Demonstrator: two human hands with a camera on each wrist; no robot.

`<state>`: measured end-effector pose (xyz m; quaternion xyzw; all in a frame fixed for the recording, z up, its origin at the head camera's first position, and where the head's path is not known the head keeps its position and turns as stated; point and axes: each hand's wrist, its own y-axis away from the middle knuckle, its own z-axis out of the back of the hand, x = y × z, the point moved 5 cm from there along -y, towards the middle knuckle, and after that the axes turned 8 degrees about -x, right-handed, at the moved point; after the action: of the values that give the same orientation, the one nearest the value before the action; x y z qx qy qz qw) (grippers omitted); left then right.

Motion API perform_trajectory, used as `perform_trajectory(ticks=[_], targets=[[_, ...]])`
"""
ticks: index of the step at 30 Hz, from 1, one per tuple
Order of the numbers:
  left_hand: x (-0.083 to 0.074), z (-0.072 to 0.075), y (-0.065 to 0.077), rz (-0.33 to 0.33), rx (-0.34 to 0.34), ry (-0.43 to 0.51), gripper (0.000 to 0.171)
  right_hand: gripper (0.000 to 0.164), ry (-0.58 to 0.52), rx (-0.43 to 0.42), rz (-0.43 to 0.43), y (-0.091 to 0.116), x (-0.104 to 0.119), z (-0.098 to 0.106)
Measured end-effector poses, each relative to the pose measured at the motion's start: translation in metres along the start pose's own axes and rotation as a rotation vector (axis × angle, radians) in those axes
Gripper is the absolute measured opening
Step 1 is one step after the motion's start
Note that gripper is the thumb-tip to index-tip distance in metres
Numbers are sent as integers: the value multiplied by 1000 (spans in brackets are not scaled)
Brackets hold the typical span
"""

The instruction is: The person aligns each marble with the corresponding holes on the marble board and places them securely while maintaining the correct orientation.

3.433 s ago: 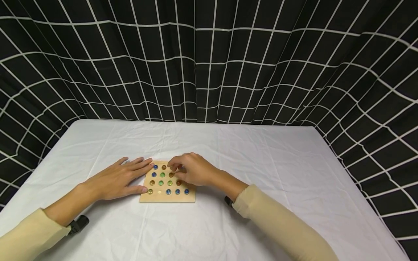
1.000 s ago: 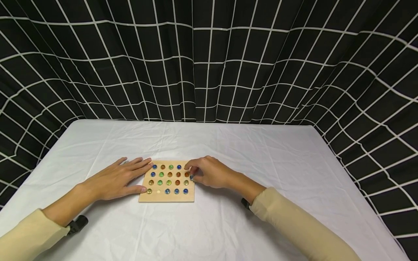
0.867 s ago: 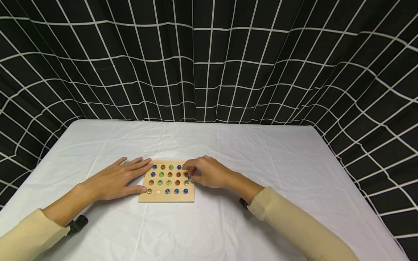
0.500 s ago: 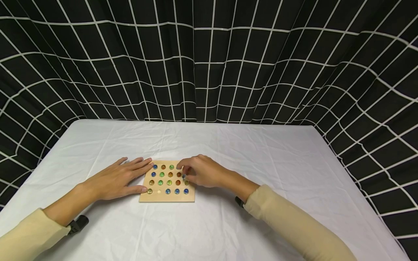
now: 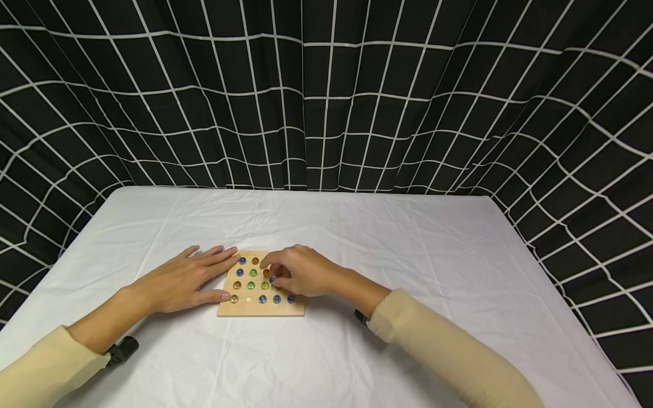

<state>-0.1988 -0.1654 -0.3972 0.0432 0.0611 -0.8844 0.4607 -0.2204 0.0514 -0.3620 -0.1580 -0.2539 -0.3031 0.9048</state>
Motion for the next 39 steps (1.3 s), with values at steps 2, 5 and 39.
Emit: perform_trajectory(ticks=[2,5,39], targets=[[0,0,0,2,1,4,84,31,-11,10,3,-3,3,-3],[0,0,0,2,-1,5,84,33,-10,24,7,-6,7,-8],[0,1,2,-16,-10,6,83,31,109,58,142,-16,29,-32]])
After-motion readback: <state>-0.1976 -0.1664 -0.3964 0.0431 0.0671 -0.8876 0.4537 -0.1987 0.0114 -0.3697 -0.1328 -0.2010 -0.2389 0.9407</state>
